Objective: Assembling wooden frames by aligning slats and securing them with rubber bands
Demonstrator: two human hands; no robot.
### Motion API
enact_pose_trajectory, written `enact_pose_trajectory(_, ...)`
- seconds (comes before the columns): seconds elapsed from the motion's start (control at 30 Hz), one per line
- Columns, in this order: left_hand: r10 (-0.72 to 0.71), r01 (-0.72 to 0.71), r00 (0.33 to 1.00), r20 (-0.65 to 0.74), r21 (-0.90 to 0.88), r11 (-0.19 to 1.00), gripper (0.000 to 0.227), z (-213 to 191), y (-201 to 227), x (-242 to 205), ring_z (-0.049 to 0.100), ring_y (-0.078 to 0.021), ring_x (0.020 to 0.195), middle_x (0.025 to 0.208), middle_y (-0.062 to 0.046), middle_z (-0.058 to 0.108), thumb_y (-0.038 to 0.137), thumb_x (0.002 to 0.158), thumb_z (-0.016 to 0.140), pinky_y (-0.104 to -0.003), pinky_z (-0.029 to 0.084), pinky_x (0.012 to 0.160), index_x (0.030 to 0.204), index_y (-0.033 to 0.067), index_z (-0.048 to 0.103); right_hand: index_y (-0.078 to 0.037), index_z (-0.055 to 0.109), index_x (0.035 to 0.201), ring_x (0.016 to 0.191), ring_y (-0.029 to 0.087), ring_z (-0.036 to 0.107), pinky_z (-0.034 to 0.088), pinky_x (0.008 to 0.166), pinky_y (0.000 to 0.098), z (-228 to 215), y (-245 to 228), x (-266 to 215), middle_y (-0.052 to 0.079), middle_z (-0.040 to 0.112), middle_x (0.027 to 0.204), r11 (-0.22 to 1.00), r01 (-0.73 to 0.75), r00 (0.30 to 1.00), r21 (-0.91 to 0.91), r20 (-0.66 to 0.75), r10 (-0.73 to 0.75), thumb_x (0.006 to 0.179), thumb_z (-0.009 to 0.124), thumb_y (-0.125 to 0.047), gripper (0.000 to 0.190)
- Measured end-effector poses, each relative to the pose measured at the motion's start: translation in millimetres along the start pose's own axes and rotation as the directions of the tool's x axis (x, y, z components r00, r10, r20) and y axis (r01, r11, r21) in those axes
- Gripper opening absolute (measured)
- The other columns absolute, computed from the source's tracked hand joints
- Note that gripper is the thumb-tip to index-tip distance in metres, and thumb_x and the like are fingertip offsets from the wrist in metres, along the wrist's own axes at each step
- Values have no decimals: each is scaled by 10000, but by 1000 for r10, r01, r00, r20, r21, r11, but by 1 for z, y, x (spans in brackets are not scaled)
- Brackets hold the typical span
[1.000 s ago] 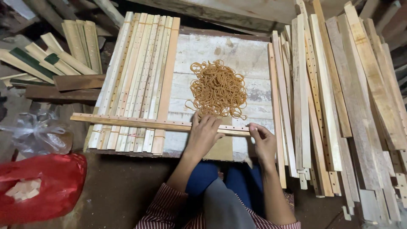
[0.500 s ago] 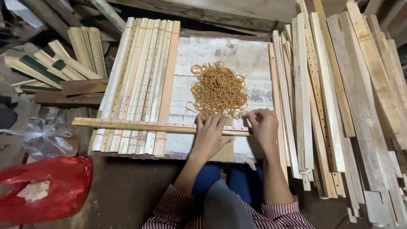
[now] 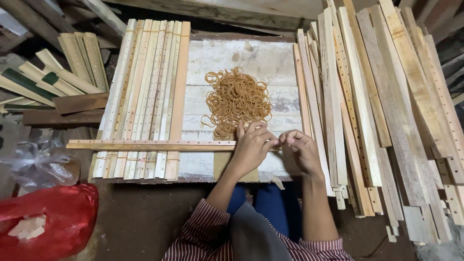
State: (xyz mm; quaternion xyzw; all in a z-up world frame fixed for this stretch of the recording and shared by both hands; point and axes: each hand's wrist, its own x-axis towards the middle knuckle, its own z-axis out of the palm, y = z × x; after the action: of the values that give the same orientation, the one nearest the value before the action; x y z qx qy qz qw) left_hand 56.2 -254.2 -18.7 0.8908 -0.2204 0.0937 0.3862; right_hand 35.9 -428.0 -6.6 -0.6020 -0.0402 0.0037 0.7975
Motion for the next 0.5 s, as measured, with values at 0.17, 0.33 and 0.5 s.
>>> enact_pose_trajectory(0.17,-38,37,995,-97,-7,999,131,-2,-1,-6,579,-216,1201,856,19,690,346,937,703,-765,119,1146,882,235,744,-50,514,820,804,291,581,420,773,346,-32,34,-12,29,425,631,921,-53,990,386,144,-3,930,487,-197,186)
enact_pose_trajectory(0.33,107,-102,992,-64,86,991,214,-29,18,-10,528,-238,1245,996,6,705,375,905,726,-804,78,1126,1056,225,748,25,633,1119,607,192,676,479,434,228,-23,19,-19,218,721,979,988,-21,993,152,-111,39,912,583,12,213)
enact_pose_trajectory(0.5,98,-99,995,24,432,897,605,-29,-22,-25,494,-288,1272,1022,-38,715,429,594,910,-860,53,1093,1115,178,731,18,698,1181,818,258,751,611,624,303,-32,6,-26,223,734,1122,913,-27,975,-407,-211,-65,745,821,83,458)
